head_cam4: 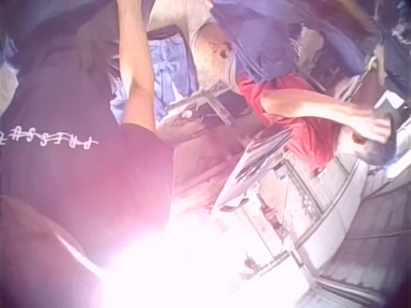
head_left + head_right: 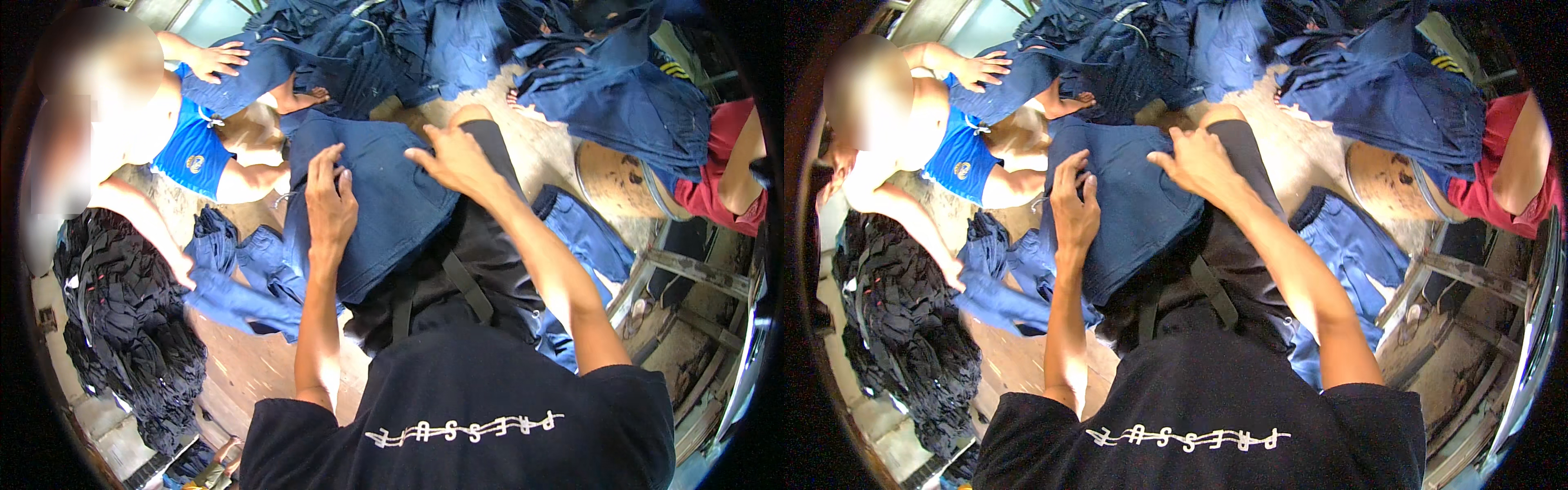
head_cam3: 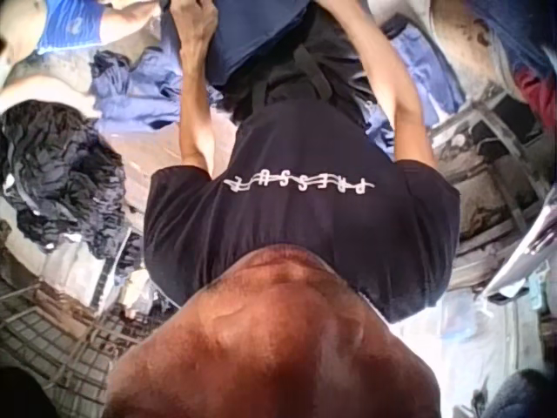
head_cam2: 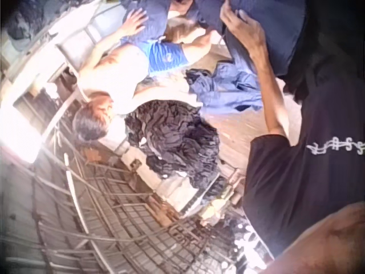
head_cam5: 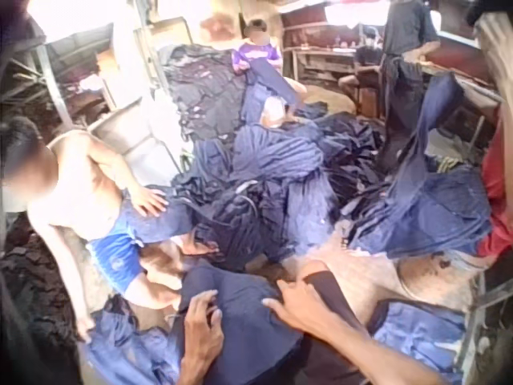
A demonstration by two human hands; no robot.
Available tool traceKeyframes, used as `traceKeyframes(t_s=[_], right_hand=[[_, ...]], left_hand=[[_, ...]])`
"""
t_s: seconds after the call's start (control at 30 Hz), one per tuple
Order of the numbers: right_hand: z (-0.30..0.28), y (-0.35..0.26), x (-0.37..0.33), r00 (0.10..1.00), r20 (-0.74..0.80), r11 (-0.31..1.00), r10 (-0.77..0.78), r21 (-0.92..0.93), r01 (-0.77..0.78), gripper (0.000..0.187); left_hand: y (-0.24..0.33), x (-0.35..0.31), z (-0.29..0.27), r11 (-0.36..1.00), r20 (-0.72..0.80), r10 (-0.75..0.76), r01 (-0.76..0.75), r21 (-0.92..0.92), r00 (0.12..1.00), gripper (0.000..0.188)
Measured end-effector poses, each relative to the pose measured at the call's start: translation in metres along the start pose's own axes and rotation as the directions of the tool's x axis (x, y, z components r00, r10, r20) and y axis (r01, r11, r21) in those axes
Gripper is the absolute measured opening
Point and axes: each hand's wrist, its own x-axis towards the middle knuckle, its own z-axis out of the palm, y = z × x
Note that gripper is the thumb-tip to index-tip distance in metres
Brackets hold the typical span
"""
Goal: The person repeatedly picks up dark blue pants from a large pile, turns them inside out to check the interior, and places them back down. The person also uses shears to cut a white binding string from a bundle of pants.
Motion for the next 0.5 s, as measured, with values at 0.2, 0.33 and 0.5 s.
traceKeyframes(t_s=[0.2,0.33,0.5], right_hand=[[0.016,-0.015,0.029,0.956,0.211,0.979,0.202,-0.039,-0.198,0.073],[0.006,-0.045,-0.007,0.957,-0.256,0.98,-0.136,0.105,0.168,0.052],[-0.009,-0.113,-0.057,0.868,-0.25,0.904,-0.428,-0.109,0.414,0.052]], left_hand=[[-0.001,-0.001,-0.01,0.993,-0.001,-0.087,0.087,-0.079,0.996,0.042],[0.012,0.029,-0.021,0.833,0.178,-0.37,0.41,-0.372,0.912,0.067],[0.029,0.056,-0.025,0.979,0.087,-0.161,0.171,-0.112,0.983,0.088]])
